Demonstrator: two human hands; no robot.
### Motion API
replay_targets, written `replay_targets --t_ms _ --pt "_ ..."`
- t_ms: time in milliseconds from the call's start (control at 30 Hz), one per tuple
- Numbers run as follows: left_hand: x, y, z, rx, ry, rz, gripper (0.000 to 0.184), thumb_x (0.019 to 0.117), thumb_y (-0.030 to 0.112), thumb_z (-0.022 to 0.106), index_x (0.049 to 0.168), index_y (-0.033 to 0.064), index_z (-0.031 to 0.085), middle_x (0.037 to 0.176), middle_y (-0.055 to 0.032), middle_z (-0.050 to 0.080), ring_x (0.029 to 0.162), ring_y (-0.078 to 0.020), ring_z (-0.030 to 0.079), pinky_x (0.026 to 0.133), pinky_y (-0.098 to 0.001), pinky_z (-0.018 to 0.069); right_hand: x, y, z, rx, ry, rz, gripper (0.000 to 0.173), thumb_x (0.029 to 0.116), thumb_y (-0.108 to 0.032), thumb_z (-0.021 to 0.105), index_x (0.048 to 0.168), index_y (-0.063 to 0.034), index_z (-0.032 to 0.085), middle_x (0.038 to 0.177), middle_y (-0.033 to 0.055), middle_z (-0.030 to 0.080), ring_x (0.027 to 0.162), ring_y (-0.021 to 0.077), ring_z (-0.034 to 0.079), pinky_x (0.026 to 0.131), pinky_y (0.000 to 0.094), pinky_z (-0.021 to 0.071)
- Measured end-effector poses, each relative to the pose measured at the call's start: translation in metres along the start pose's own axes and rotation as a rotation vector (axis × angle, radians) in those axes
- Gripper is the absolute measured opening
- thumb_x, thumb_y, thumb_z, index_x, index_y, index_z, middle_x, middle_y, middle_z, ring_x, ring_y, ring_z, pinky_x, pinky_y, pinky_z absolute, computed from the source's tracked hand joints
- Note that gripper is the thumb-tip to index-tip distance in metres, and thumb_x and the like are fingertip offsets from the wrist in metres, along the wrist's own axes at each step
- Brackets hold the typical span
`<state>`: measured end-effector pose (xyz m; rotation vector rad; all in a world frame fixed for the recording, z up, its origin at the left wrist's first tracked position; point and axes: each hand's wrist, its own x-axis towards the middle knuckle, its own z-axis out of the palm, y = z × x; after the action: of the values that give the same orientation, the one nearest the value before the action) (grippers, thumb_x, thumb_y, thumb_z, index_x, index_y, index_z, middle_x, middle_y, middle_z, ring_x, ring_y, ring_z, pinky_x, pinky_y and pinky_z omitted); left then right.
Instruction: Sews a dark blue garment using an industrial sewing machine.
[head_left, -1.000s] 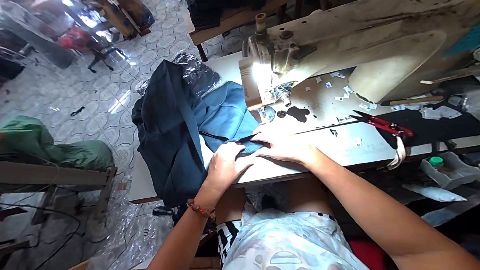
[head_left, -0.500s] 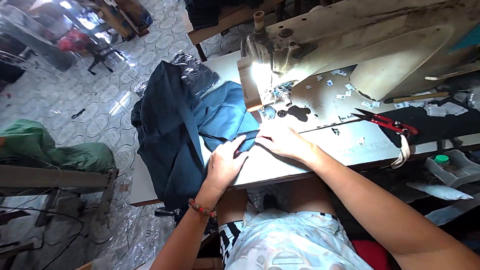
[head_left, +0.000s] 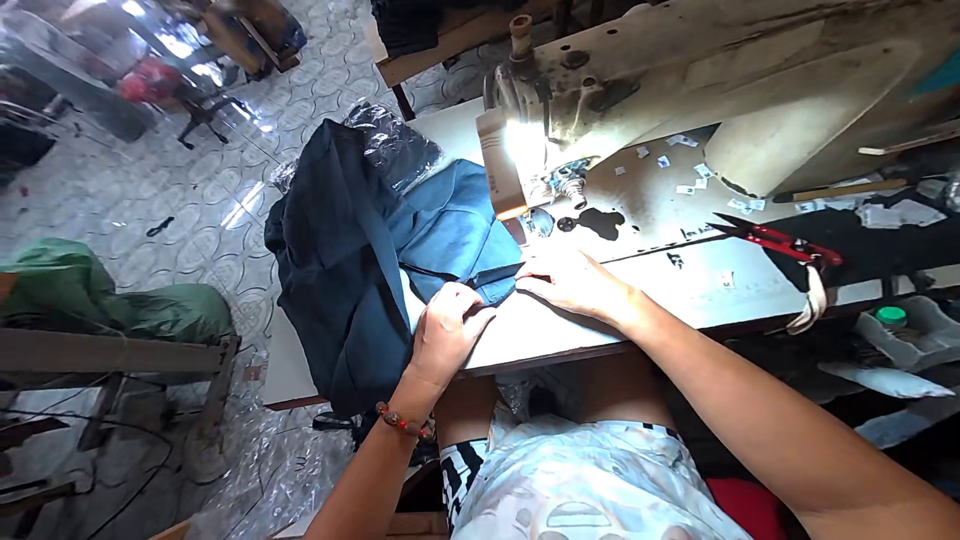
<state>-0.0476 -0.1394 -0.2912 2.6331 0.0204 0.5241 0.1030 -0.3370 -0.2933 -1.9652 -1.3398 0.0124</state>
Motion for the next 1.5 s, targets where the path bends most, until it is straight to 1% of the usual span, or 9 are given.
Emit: replay_targets --t_ms 100,233,333,867,1000,1100,1300,1433,1500 --pt "0.004 0.003 0.0 0.005 -0.018 0.004 0.024 0.0933 0.025 0.074 0.112 0.0096 0.077 0.106 -0.0074 0.074 0.101 -0.0202 0.071 0.09 -0.0418 0.058 -0.001 -0.002 -0.002 0.001 -0.006 0.004 0.021 0.0965 -0.021 0.063 0.095 -0.0067 0.079 0.1 0.0116 0.072 0.098 0.027 0.069 0.085 0.0446 0.0536" --pt "0.008 0.007 -0.002 0.01 -0.008 -0.062 0.019 0.1021 0.015 0.061 0.111 0.0084 0.075 0.101 -0.0066 0.076 0.093 -0.0189 0.074 0.085 -0.0425 0.0598 0.001 -0.005 0.001 -0.068 0.013 0.047 0.03 0.1004 -0.023 0.057 0.084 -0.004 0.073 0.088 0.0123 0.069 0.088 0.0285 0.068 0.076 0.0466 0.0524" --pt "0.009 0.007 -0.003 0.056 0.007 -0.076 0.013 0.0991 0.015 0.064 0.105 0.0068 0.073 0.083 -0.0068 0.072 0.075 -0.0198 0.07 0.069 -0.0419 0.0587 0.008 -0.009 0.001 -0.116 -0.025 0.103 0.032 0.1015 -0.022 0.055 0.083 -0.0006 0.07 0.088 0.0155 0.066 0.091 0.0326 0.067 0.075 0.0492 0.0517" --pt "0.006 -0.003 0.002 0.049 0.006 0.083 0.019 0.0921 0.005 0.069 0.108 0.0079 0.08 0.089 -0.0094 0.069 0.083 -0.0188 0.069 0.078 -0.033 0.0589 0.026 -0.018 0.005 -0.292 -0.207 0.225 0.028 0.1021 -0.027 0.06 0.096 -0.0006 0.07 0.103 0.0193 0.062 0.104 0.0388 0.062 0.079 0.0534 0.0493" --pt "0.008 -0.002 0.001 0.079 -0.014 0.097 0.02 0.0906 0.004 0.07 0.108 0.0074 0.08 0.088 -0.0112 0.068 0.082 -0.0215 0.069 0.076 -0.0349 0.059 0.018 -0.021 0.009 -0.248 0.066 0.087 0.016 0.0934 -0.014 0.07 0.106 -0.0053 0.074 0.105 0.0185 0.063 0.101 0.039 0.063 0.078 0.0526 0.0516" --pt "0.01 -0.001 -0.001 0.081 -0.023 0.103 0.018 0.0906 0.005 0.071 0.105 0.0079 0.08 0.088 -0.0106 0.069 0.082 -0.0214 0.069 0.076 -0.0354 0.0589 0.009 -0.036 0.021 -0.241 0.295 -0.139 0.013 0.095 -0.008 0.061 0.092 -0.0057 0.073 0.094 0.0138 0.066 0.093 0.0332 0.065 0.08 0.0482 0.0522" --pt "0.015 0.002 -0.009 0.123 -0.092 0.092 0.012 0.0915 0.009 0.072 0.1 0.0082 0.08 0.087 -0.0101 0.068 0.082 -0.0227 0.069 0.074 -0.0403 0.0594 -0.015 -0.056 0.055 -0.319 0.07 0.011 0.034 0.0909 0.001 0.062 0.124 0.0004 0.069 0.121 0.0156 0.069 0.113 0.0304 0.066 0.096 0.0455 0.0533" --pt "0.047 0.017 -0.03 0.343 -0.357 0.255 0.006 0.0898 0.009 0.074 0.095 0.0058 0.077 0.092 -0.013 0.066 0.084 -0.0297 0.068 0.065 -0.0442 0.0571 -0.023 -0.065 0.063 -0.372 0.06 0.11 0.033 0.0993 -0.011 0.056 0.128 -0.0007 0.068 0.135 0.0145 0.066 0.124 0.0282 0.063 0.103 0.0448 0.0502" --pt "0.075 0.019 -0.037 0.407 -0.464 0.536 0.009 0.088 0.01 0.075 0.096 0.0073 0.074 0.093 -0.0117 0.065 0.087 -0.0302 0.065 0.066 -0.0429 0.0519 -0.023 -0.068 0.062 -0.392 0.061 0.116 0.025 0.0996 -0.016 0.057 0.113 -0.0024 0.072 0.12 0.0134 0.069 0.112 0.0286 0.066 0.092 0.0428 0.0537"
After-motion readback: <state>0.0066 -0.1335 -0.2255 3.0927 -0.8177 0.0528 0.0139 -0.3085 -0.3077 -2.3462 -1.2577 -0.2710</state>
